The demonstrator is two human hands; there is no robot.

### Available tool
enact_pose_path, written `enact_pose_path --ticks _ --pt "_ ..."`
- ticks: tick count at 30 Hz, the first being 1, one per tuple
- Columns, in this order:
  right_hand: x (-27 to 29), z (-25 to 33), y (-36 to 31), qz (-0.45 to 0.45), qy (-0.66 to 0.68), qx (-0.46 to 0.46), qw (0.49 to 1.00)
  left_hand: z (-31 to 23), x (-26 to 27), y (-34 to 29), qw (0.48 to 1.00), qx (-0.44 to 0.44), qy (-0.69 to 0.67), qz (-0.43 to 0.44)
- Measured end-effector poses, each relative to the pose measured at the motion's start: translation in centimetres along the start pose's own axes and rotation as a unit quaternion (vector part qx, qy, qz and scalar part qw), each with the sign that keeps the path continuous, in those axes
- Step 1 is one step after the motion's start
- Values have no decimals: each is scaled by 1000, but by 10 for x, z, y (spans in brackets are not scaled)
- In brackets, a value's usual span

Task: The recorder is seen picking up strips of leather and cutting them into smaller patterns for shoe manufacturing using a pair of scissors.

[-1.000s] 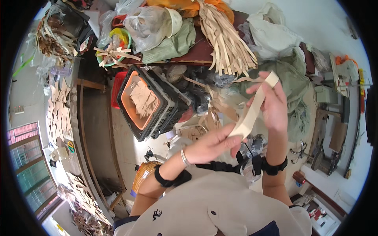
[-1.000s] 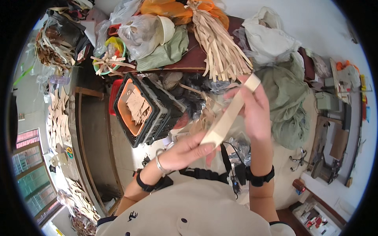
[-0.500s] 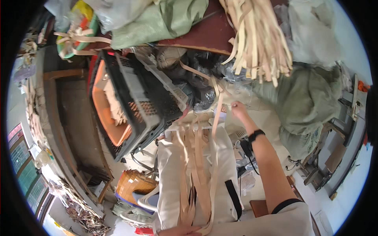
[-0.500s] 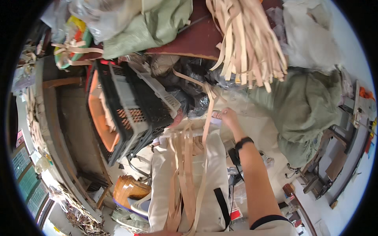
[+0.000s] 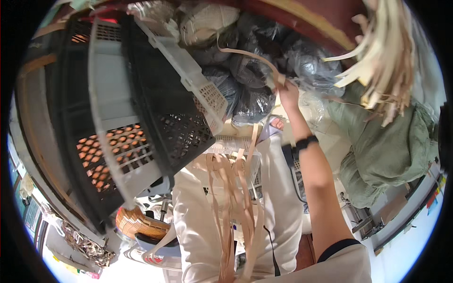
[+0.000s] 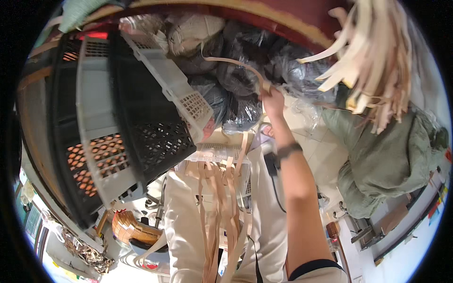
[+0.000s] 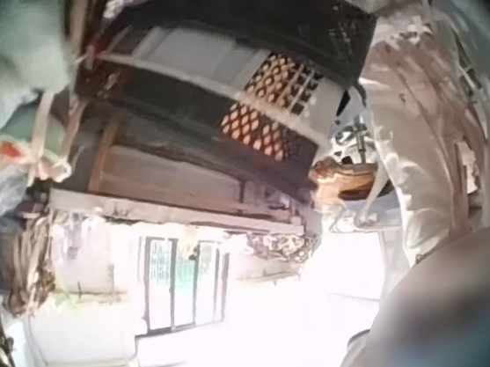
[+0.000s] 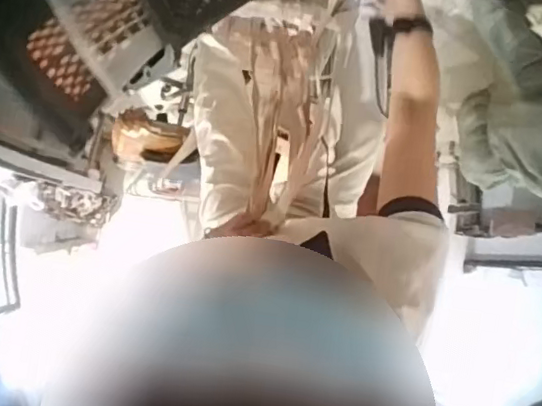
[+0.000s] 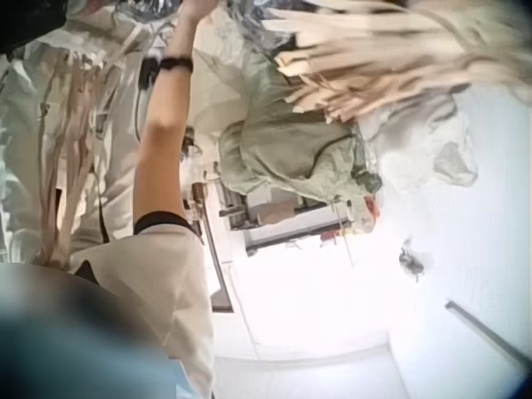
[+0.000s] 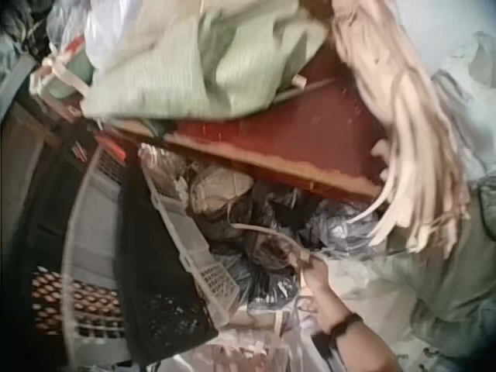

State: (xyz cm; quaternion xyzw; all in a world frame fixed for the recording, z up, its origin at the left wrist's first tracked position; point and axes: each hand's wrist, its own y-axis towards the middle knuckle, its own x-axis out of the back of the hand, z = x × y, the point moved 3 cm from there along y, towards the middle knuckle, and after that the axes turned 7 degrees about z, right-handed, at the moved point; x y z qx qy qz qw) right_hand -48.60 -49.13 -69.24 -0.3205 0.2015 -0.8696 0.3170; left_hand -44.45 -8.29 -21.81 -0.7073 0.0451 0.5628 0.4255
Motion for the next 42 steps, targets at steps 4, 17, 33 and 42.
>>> enact_pose_path --ticks 4,17,33,42 --pt "81 108 -126 110 273 -99 951 13 -16 -23 977 63 -190 -73" --pt "275 463 -468 172 456 -35 873 -115 -191 -134 939 -278 137 -149" --pt "252 640 -570 314 423 152 836 -137 -265 -225 765 -624 110 -120" --pt "173 694 -600 462 243 170 836 -110 -259 -278 610 -749 69 -250"
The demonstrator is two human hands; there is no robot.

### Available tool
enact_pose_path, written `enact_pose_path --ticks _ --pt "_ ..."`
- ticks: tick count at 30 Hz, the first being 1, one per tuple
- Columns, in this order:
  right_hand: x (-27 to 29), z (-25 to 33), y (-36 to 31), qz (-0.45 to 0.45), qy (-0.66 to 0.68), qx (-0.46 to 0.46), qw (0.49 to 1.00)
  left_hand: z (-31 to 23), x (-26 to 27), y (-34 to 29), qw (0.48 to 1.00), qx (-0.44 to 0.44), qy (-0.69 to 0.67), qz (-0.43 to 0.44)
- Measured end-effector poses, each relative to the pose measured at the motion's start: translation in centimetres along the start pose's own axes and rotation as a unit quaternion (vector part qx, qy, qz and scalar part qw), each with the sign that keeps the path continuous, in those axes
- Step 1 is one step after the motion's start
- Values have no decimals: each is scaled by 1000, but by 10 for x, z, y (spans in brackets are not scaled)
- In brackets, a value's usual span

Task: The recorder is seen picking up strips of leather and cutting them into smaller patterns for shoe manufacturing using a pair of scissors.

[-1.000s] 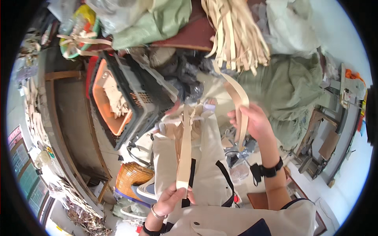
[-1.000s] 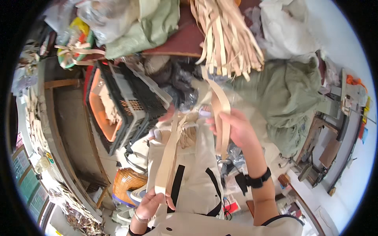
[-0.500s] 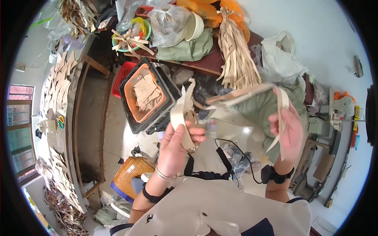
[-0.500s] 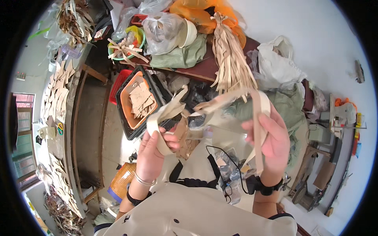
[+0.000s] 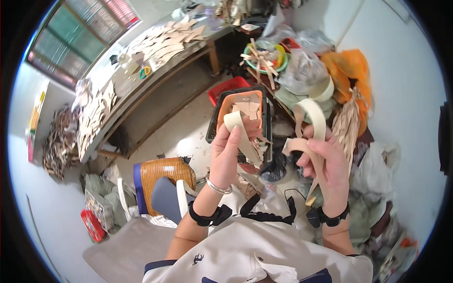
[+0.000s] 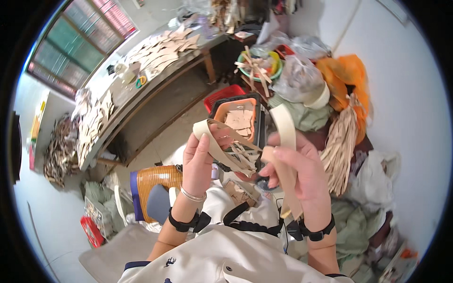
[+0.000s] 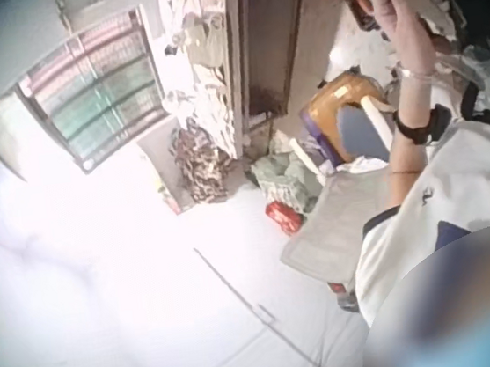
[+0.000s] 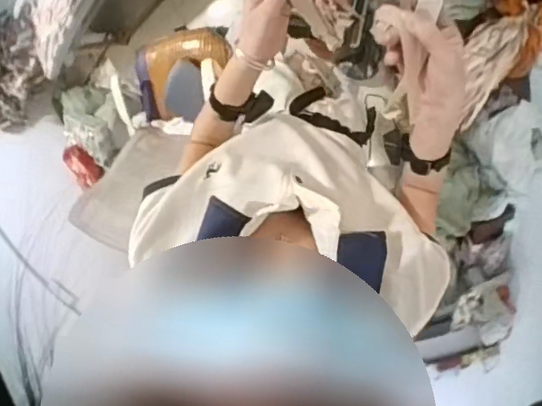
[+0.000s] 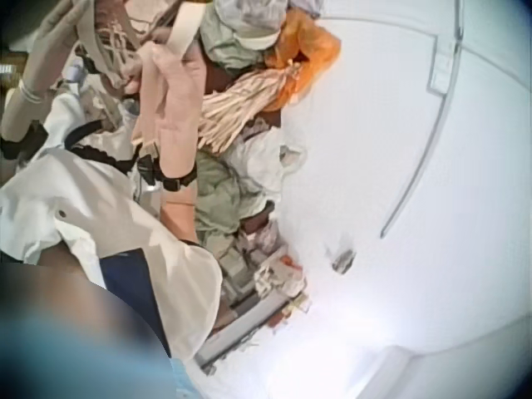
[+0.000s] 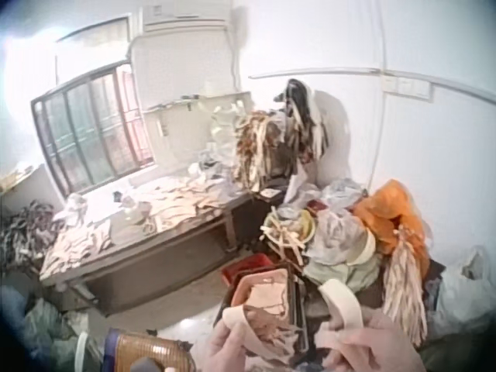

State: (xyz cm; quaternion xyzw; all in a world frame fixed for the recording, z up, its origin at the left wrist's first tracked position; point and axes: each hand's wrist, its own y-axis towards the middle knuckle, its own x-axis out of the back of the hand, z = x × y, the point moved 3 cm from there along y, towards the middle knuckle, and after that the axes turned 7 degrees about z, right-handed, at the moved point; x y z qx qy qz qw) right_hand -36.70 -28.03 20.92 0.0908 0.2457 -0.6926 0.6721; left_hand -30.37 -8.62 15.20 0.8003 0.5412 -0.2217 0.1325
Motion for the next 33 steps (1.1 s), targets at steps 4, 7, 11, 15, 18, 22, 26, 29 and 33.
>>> enact_pose_path --ticks 4,7,11,15,18,22,26,29,33 --pt "-49 -22 29 172 99 -147 969 -35 42 -7 991 -114 55 -50" --pt "-100 -40 53 236 103 -191 947 -53 75 -2 992 -114 47 -40" --pt "-155 -78 104 189 25 -202 961 -77 130 17 997 -66 -29 -21" --pt "-228 -117 161 173 -77 -188 964 -117 196 38 990 -28 -132 -27" --pt "-281 -133 199 205 -83 -129 967 -151 244 47 975 -17 -204 -88" --pt "-344 -175 242 217 -115 -145 959 -191 307 43 948 -26 -277 -157" --pt "-391 -212 274 292 -142 -162 932 -201 369 30 934 -57 -302 -180" --pt "-413 -230 291 308 -154 -216 914 -205 391 19 933 -56 -277 -222" --pt "-436 -243 305 335 -115 -278 893 -212 403 3 950 -81 -201 -223"
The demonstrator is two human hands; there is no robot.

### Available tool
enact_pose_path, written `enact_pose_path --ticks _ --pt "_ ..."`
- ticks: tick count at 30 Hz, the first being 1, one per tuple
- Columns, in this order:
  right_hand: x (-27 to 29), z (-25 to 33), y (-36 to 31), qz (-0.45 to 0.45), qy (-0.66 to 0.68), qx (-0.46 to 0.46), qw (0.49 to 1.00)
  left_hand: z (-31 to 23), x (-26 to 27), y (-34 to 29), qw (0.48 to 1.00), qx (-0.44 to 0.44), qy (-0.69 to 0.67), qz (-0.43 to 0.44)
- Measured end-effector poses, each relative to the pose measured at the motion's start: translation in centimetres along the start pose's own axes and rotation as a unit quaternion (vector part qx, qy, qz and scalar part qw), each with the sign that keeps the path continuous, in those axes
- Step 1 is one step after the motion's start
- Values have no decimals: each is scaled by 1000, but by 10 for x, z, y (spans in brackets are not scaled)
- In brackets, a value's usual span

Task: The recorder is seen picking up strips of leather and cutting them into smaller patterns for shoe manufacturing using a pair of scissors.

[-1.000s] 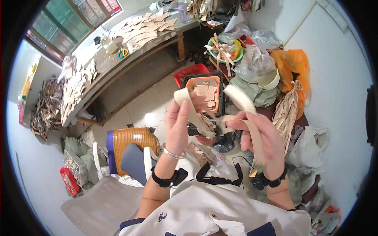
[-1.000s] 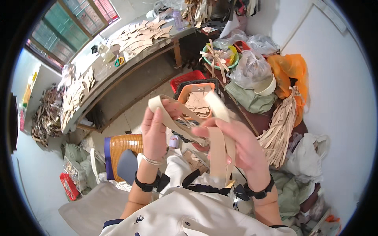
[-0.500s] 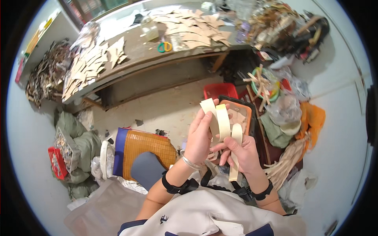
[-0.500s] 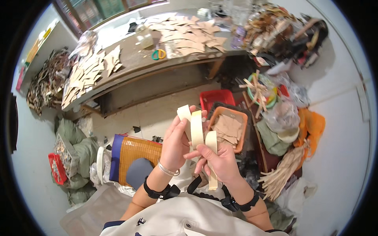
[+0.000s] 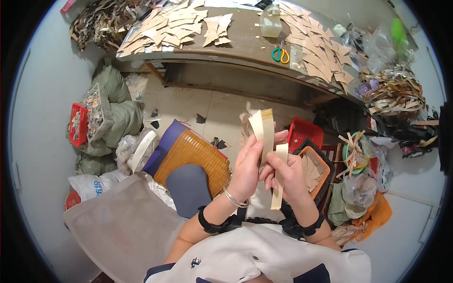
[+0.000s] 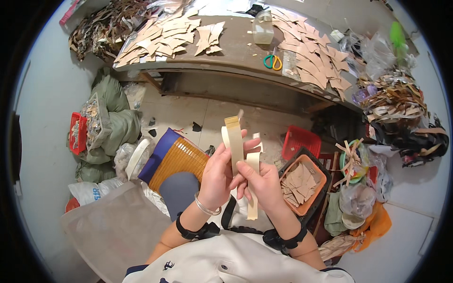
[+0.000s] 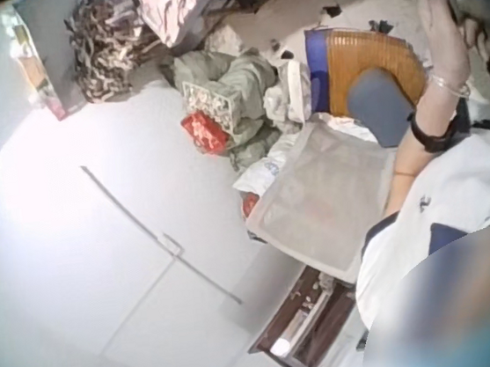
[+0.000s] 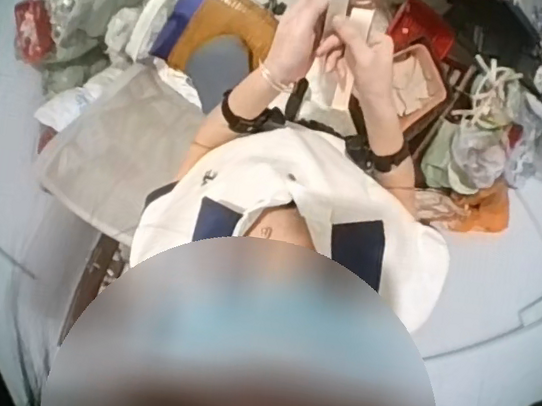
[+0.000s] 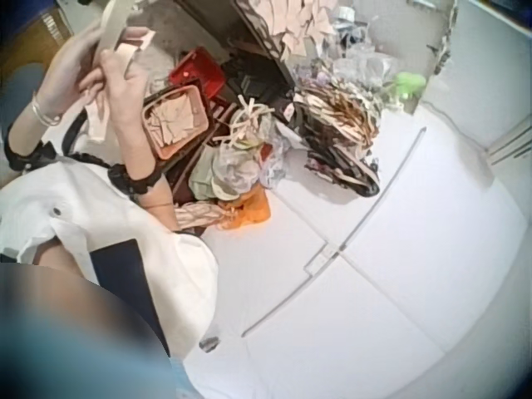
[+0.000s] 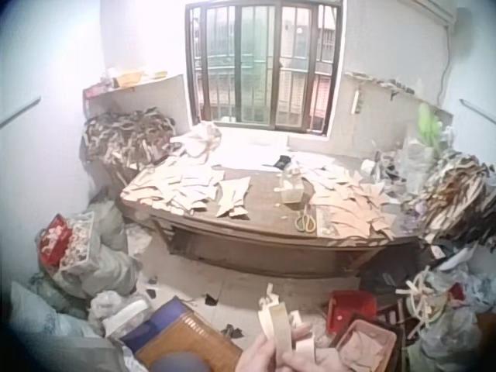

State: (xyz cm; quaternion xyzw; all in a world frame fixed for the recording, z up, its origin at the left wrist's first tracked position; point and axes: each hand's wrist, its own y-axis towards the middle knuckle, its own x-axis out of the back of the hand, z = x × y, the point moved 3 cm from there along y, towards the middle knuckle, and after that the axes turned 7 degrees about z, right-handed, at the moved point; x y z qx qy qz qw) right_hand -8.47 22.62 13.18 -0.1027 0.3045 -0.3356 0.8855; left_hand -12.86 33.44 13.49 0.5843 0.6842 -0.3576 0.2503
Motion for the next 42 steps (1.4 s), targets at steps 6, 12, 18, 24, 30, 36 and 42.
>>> enact_pose_path --ticks 6,12,18,24,30,36,42 --pt "-5 27 21 21 -62 -20 998 -17 5 21 988 -102 81 -82" --pt "30 70 53 170 222 -38 959 -72 35 44 969 -160 153 -113" --pt "69 137 97 56 417 205 884 -41 7 84 992 -96 77 -17" --pt "121 181 118 -14 315 359 879 -30 -44 164 997 -33 -50 57" --pt "165 195 141 -10 134 211 968 -37 -53 245 998 -16 64 -9" --pt "205 256 108 -37 -371 172 912 -78 -51 290 960 78 240 117" --pt "180 282 174 -100 -416 128 895 -98 -54 340 957 74 238 148"
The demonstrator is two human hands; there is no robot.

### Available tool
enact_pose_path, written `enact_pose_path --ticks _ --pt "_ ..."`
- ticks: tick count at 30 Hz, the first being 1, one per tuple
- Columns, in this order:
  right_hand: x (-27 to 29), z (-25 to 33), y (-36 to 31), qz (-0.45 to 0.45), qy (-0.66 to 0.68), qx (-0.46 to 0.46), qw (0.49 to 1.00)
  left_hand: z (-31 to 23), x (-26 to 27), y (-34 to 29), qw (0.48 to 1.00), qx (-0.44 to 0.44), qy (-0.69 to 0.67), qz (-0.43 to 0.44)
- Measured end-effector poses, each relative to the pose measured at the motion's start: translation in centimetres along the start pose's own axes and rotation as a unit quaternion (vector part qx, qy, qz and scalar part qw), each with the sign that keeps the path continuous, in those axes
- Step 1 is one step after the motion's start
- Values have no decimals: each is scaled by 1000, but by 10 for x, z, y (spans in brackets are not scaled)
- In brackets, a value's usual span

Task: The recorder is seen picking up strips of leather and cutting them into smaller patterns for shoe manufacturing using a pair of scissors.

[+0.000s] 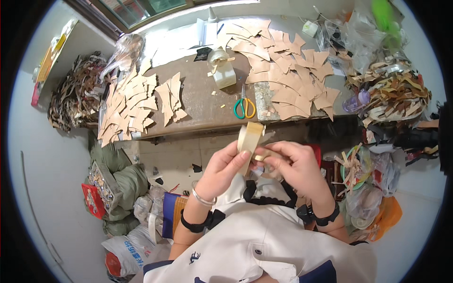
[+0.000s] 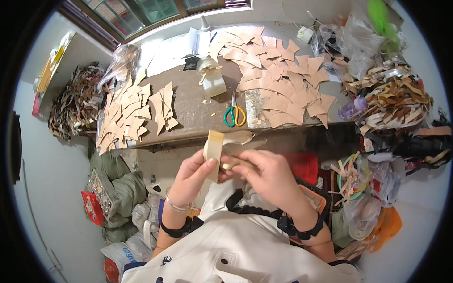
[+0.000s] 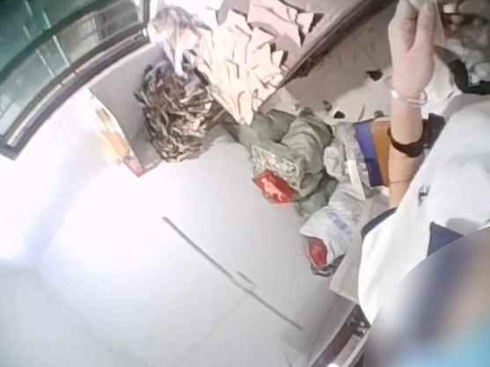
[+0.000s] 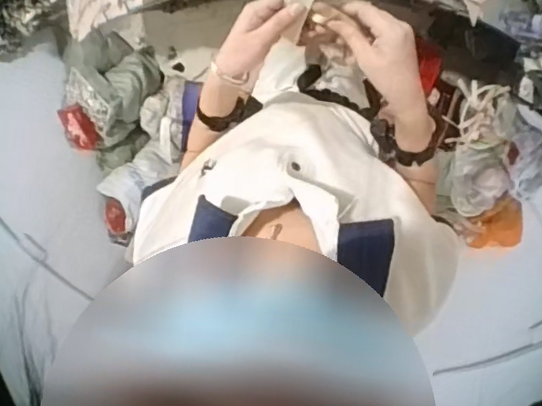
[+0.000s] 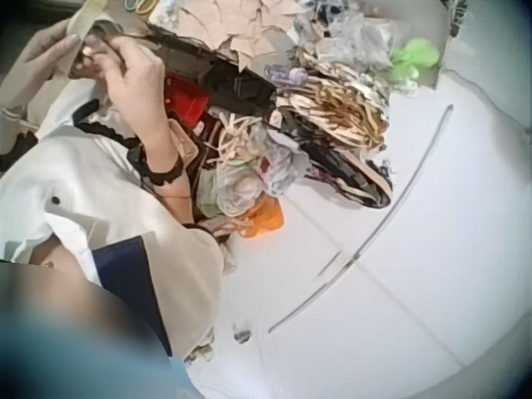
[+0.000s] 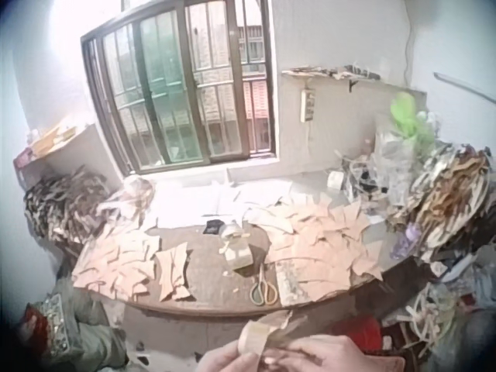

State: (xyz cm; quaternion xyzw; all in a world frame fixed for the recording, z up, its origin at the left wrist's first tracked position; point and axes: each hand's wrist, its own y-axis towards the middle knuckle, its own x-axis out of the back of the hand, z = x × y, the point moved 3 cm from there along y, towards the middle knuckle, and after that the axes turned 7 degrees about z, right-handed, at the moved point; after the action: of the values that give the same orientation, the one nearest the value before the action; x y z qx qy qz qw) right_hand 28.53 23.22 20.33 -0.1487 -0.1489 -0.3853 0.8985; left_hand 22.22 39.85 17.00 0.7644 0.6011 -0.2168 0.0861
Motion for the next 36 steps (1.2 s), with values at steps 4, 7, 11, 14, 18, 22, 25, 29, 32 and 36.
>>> enact_pose_path --ticks 4,7,11,14,18,22,25,29,32,36 --pt "1 7 -1 -50 38 -63 996 -9 28 13 998 -22 -32 -40" --pt "-16 21 1 -32 275 -26 961 -18 43 24 998 -21 -41 -46" --pt "-54 30 45 -48 276 -52 959 -27 46 25 997 -2 -75 -13" --pt "-69 21 68 -146 215 -19 966 -37 52 27 991 15 -131 20" --pt "-79 25 83 -159 176 -30 971 -35 67 27 998 1 -63 19" --pt "-87 27 93 -194 104 2 975 -41 74 31 999 -26 -35 10" --pt "-88 34 101 -147 66 10 987 -42 91 28 995 7 -93 -24" --pt "-68 -31 122 1 306 -37 951 -56 126 9 992 15 -112 -49" --pt "-65 -158 171 -151 263 -133 943 -77 145 -10 974 -11 -222 44" --pt "-88 -333 228 -182 -43 -165 968 -96 153 -17 950 -40 -295 93"
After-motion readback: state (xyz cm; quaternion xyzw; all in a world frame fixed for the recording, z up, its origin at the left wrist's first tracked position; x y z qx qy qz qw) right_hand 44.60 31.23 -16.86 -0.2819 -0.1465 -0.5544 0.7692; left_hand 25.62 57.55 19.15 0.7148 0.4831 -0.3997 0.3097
